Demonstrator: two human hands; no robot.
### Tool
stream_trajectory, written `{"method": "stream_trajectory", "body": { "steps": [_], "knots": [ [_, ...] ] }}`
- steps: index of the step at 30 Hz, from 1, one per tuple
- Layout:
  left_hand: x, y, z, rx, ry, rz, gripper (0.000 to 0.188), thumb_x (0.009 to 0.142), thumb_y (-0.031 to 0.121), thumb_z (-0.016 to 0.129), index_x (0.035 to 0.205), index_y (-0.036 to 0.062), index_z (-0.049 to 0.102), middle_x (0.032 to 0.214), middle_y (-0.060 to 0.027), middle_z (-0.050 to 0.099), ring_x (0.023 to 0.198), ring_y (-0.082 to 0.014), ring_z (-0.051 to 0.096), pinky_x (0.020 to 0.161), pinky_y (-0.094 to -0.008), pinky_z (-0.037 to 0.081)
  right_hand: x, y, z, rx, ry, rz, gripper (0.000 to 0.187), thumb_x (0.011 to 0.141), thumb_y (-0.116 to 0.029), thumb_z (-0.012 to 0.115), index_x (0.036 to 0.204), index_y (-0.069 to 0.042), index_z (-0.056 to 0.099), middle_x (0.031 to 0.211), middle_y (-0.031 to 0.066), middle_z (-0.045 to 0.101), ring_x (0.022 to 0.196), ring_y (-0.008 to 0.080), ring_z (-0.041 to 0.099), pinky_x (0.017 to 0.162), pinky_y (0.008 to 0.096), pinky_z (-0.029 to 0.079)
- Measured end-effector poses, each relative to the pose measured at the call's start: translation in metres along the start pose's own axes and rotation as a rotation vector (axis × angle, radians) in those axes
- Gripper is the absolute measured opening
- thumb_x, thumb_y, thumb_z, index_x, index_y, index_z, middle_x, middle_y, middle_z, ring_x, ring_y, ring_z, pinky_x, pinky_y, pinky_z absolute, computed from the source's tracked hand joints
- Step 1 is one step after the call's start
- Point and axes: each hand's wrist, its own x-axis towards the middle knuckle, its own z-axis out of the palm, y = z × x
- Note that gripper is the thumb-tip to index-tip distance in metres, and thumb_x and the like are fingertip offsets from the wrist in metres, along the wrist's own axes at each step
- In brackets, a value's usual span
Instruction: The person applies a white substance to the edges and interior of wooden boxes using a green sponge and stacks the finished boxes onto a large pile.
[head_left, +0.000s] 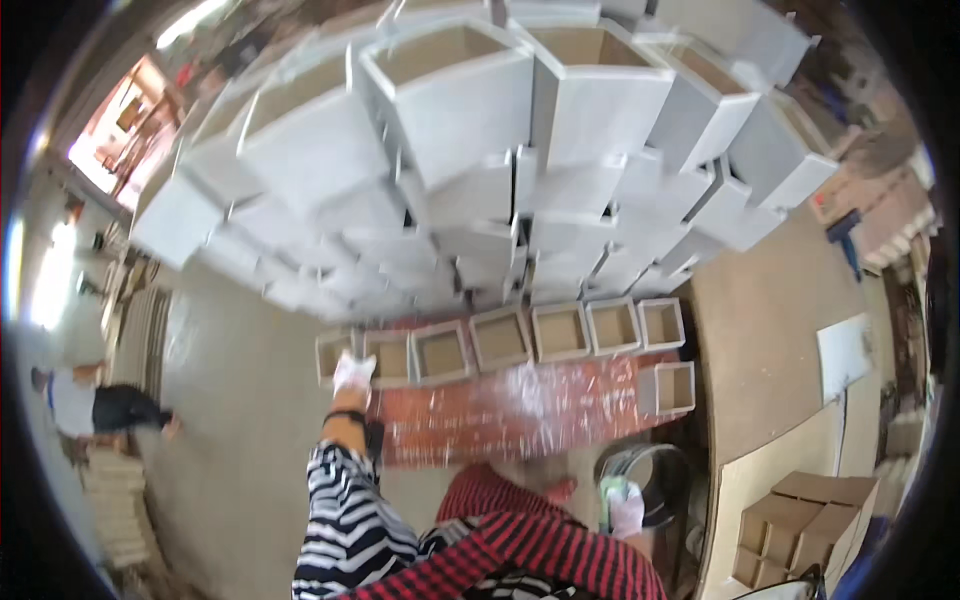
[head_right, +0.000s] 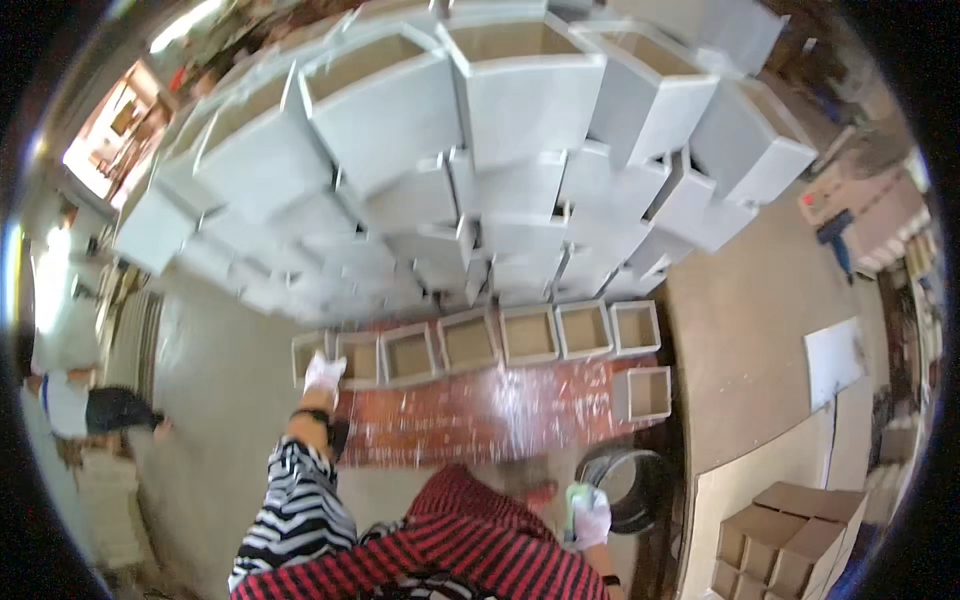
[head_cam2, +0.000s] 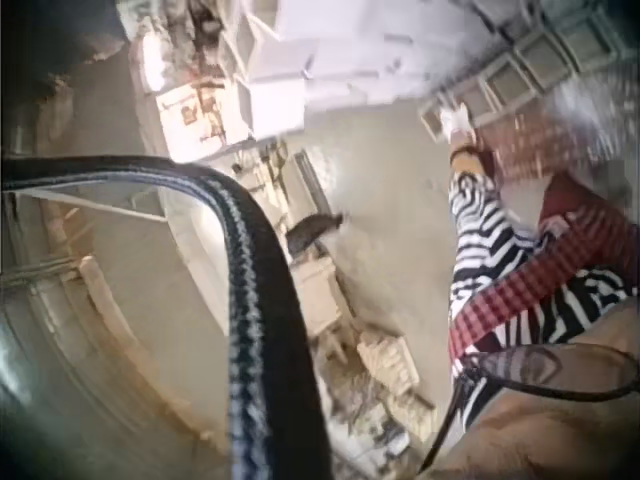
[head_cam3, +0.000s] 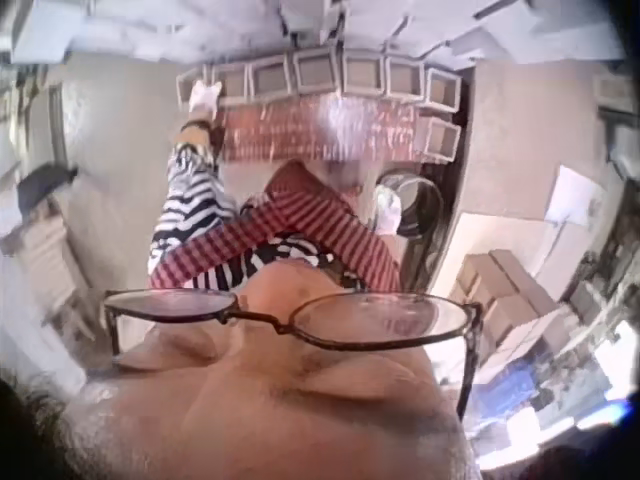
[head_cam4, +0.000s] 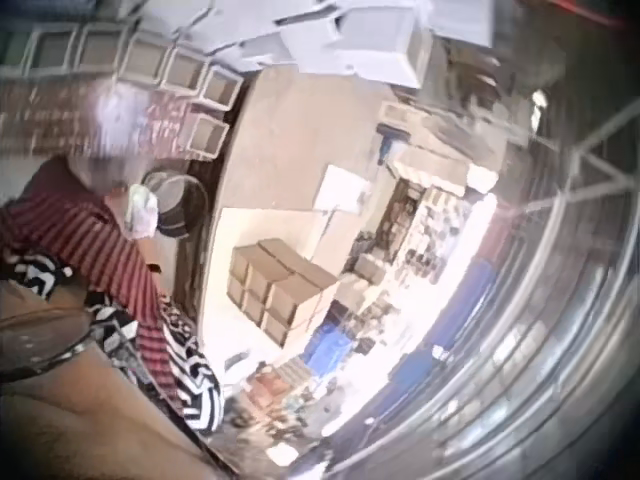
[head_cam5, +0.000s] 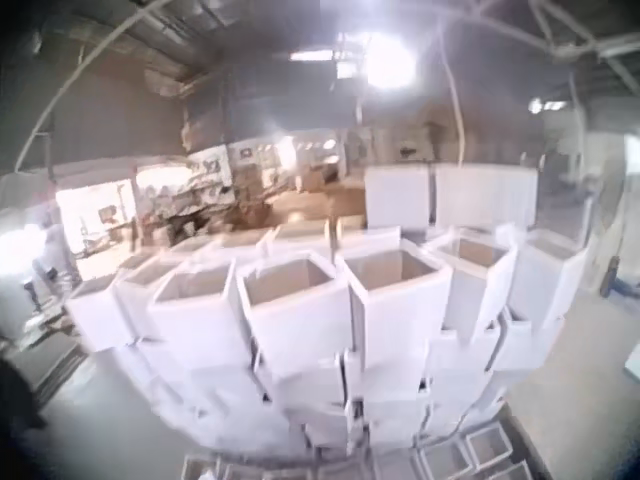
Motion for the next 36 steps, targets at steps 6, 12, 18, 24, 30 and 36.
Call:
{"method": "stream_trajectory", "body": {
  "steps": [6, 12, 18, 24, 30, 36],
  "knots": [
    [0.012, 0.023, -0.018, -0.027, -0.349, -0.096, 0.038, 0.078, 0.016, 0.064, 0.108, -0.0063, 0.055, 0.101, -0.0189, 0.063, 0.088, -0.0308, 0.060, 0.078, -0.0396, 0.046, 0.000, -0.031, 0.067, -0.104, -0.069, 0.044, 0.047, 0.077, -0.035, 0.063, 0.109, -0.002, 0.057, 0.103, 0.0163, 0.063, 0.097, 0.0284, 0.060, 0.084, 0.0349, 0.046],
    [0.034, -0.013, 0.013, 0.603, -0.398, 0.019, 0.041, 0.083, 0.037, 0.048, 0.095, 0.0013, 0.065, 0.103, -0.0204, 0.061, 0.100, -0.0341, 0.057, 0.085, -0.0416, 0.046, -0.012, -0.149, 0.048, -0.243, -0.076, 0.026, 0.046, 0.078, -0.037, 0.062, 0.110, -0.004, 0.058, 0.104, 0.0138, 0.063, 0.100, 0.0288, 0.059, 0.085, 0.0351, 0.045],
    [-0.012, -0.023, -0.069, 0.417, -0.131, 0.268, 0.036, 0.080, 0.034, 0.052, 0.078, 0.0019, 0.067, 0.080, -0.0218, 0.063, 0.081, -0.0378, 0.061, 0.074, -0.0450, 0.048, 0.019, -0.131, 0.045, -0.160, -0.133, -0.038, 0.049, 0.078, -0.035, 0.063, 0.112, -0.001, 0.056, 0.106, 0.0154, 0.062, 0.102, 0.0279, 0.058, 0.087, 0.0336, 0.045],
    [-0.133, 0.089, -0.315, 1.205, 0.378, 0.915, 0.005, 0.069, 0.011, 0.054, 0.065, 0.0125, 0.053, 0.061, -0.0089, 0.052, 0.055, -0.0223, 0.053, 0.049, -0.0370, 0.043, 0.033, -0.143, 0.044, -0.078, -0.185, -0.140, 0.044, 0.078, -0.036, 0.062, 0.109, -0.005, 0.058, 0.101, 0.0159, 0.064, 0.096, 0.0282, 0.061, 0.082, 0.0344, 0.046],
    [-0.201, 0.255, -0.457, 0.930, 0.871, 1.245, 0.036, 0.084, 0.001, 0.047, 0.119, 0.0040, 0.052, 0.107, -0.0124, 0.055, 0.099, -0.0243, 0.053, 0.088, -0.0323, 0.043, 0.064, -0.145, 0.051, -0.063, -0.205, -0.228, 0.046, 0.076, -0.038, 0.062, 0.108, -0.006, 0.059, 0.100, 0.0175, 0.063, 0.096, 0.0320, 0.060, 0.082, 0.0372, 0.046],
    [-0.056, 0.471, -0.440, 0.876, 0.644, 1.244, 0.022, 0.085, 0.016, 0.046, 0.096, 0.0058, 0.062, 0.091, -0.0152, 0.062, 0.086, -0.0304, 0.058, 0.079, -0.0369, 0.047, 0.076, -0.154, 0.043, -0.063, -0.132, -0.249, 0.047, 0.075, -0.040, 0.062, 0.109, -0.008, 0.059, 0.101, 0.0175, 0.063, 0.097, 0.0331, 0.059, 0.083, 0.0377, 0.046]
  ]
}}
